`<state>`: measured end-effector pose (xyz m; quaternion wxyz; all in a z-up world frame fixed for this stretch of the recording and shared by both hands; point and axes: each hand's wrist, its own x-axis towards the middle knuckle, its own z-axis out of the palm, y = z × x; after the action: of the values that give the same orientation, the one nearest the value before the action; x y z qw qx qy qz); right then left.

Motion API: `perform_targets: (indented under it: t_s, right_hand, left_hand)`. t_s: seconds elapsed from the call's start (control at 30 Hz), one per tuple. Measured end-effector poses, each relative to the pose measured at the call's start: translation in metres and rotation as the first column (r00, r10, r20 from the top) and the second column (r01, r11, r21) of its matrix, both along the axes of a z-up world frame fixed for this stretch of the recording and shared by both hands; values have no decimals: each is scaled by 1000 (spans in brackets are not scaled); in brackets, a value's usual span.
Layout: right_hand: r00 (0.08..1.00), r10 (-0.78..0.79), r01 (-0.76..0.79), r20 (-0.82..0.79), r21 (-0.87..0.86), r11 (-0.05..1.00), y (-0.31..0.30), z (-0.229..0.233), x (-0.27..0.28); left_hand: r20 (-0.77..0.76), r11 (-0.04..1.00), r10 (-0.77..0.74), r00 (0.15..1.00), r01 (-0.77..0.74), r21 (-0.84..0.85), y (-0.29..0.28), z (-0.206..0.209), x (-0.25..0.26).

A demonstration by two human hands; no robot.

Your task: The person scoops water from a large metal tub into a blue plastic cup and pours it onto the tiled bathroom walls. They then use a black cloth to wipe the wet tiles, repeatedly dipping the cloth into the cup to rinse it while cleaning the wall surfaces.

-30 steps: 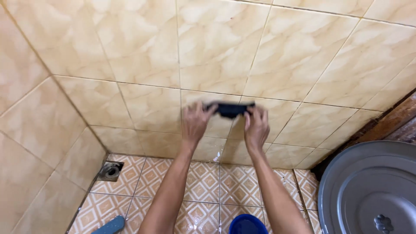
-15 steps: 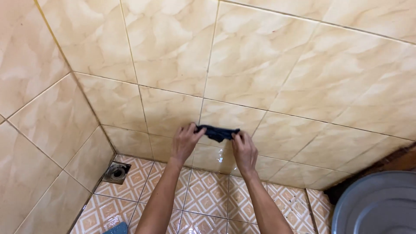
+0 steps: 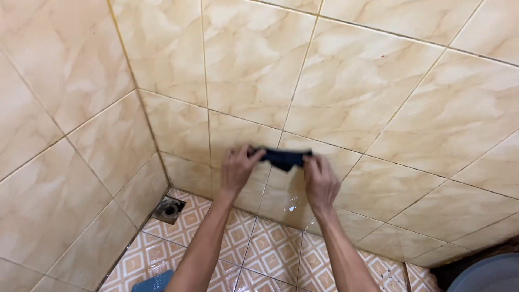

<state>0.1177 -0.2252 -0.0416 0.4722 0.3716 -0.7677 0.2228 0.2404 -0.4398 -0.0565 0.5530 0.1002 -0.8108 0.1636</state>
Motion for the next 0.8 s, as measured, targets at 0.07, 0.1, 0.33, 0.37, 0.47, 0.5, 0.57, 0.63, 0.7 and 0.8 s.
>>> perform_targets:
  t_s: [0.07, 0.1, 0.33, 0.37, 0.47, 0.5, 0.57, 0.63, 0.7, 0.8]
  right_hand:
    - [999, 16, -18, -42, -48, 999, -21, 41, 5]
    - [996, 29, -37, -82, -92, 995, -33, 63, 7]
    - [990, 87, -107, -113, -180, 978, -84, 27, 14]
    - [985, 72, -92, -155, -124, 988, -87, 4, 13]
    - [974, 117, -116, -194, 17, 993, -91, -50, 15]
    - [966, 167, -152, -195, 93, 984, -94, -62, 16]
    - [967, 197, -170, -161, 169, 971, -95, -81, 22]
    - [966, 225, -190, -126, 244, 951, -92, -96, 28]
    - [974, 225, -200, -4, 439, 876, -88, -104, 33]
    - [981, 178, -189, 72, 536, 822, -90, -118, 19]
  left_hand:
    - [-107, 999, 28, 994, -30, -17, -16, 46, 1]
    - [-212, 998, 54, 976, -61, -26, -26, 69, 1]
    - [-239, 998, 60, 969, -54, 33, -66, 50, -2]
    - [-203, 996, 58, 977, -43, 79, -70, 26, 1]
    - [-84, 988, 41, 996, -28, 149, -78, -27, 16]
    - [-8, 986, 21, 1000, -20, 164, -82, -38, 23]
    - [32, 990, 27, 999, -31, 138, -88, -52, 28]
    - [72, 993, 34, 997, -42, 111, -91, -72, 33]
    - [183, 980, 45, 982, -79, 183, -94, -96, 37]
    - [327, 971, 17, 945, -94, 220, -102, -103, 39]
